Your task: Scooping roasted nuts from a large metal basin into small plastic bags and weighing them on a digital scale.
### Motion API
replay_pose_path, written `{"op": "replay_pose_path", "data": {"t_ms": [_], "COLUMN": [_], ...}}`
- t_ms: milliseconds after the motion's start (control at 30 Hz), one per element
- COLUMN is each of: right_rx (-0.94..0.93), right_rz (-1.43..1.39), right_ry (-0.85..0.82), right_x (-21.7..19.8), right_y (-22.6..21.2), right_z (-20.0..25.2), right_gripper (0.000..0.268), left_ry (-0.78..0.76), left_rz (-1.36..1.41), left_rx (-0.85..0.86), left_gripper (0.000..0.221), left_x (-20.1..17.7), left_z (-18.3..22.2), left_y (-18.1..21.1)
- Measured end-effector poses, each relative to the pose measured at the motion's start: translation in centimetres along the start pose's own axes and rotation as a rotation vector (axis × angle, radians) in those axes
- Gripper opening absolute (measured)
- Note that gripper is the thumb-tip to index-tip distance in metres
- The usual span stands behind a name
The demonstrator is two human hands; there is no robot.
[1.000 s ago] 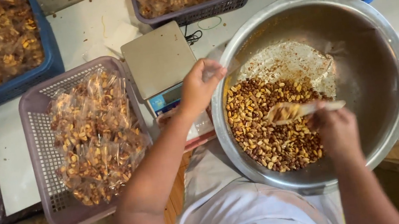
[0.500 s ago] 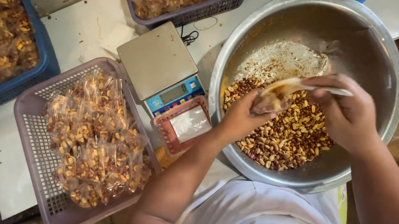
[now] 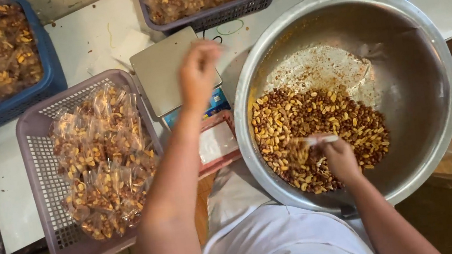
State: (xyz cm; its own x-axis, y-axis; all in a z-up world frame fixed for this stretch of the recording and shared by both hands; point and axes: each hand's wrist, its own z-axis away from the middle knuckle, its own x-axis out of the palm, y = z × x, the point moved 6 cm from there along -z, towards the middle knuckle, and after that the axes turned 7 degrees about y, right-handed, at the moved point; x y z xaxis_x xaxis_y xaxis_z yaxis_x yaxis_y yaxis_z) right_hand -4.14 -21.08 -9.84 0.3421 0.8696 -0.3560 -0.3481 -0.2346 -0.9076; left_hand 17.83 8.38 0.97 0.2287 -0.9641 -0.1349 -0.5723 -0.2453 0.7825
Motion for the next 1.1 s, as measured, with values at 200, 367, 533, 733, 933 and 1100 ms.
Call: {"op": "replay_pose_path", "data": {"t_ms": [200,367,533,733,933,1100], "right_rx": [0.379,0.369,0.366,0.343,0.308,0.277], "right_rz": [-0.301,-0.41,-0.366,-0.377,-0.393,-0.466], "right_ry": [-0.125,-0.102,-0.145,-0.156,-0.163,-0.134], "right_x": [0.5,0.3,0.1,-0.3,-1.4,-2.6], "right_y": [7.4,7.7,5.9,2.8,4.2,7.6], "right_z": [-1.2,-1.2,-0.6,0.4,-0.6,-2.3], "right_gripper": [0.03,0.024,0.028,0.033,0.034,0.034], "left_ry": [-0.075,-0.22,-0.792,-0.872,-0.36,0.076], "left_rz": [-0.597,-0.724,-0.966,-1.006,-0.435,0.4], "left_rx": [-0.212,-0.196,-0.268,-0.134,-0.414,-0.524], "left_gripper": [0.016,0.033,0.023,0.028,0.014,0.015], "left_x": [-4.0,-3.1,-3.7,-4.3,-3.5,-1.8], "left_z": [1.1,6.3,20.2,20.6,13.9,9.9], "left_y": [-11.0,-1.6,-13.0,-11.3,-3.2,2.3]}}
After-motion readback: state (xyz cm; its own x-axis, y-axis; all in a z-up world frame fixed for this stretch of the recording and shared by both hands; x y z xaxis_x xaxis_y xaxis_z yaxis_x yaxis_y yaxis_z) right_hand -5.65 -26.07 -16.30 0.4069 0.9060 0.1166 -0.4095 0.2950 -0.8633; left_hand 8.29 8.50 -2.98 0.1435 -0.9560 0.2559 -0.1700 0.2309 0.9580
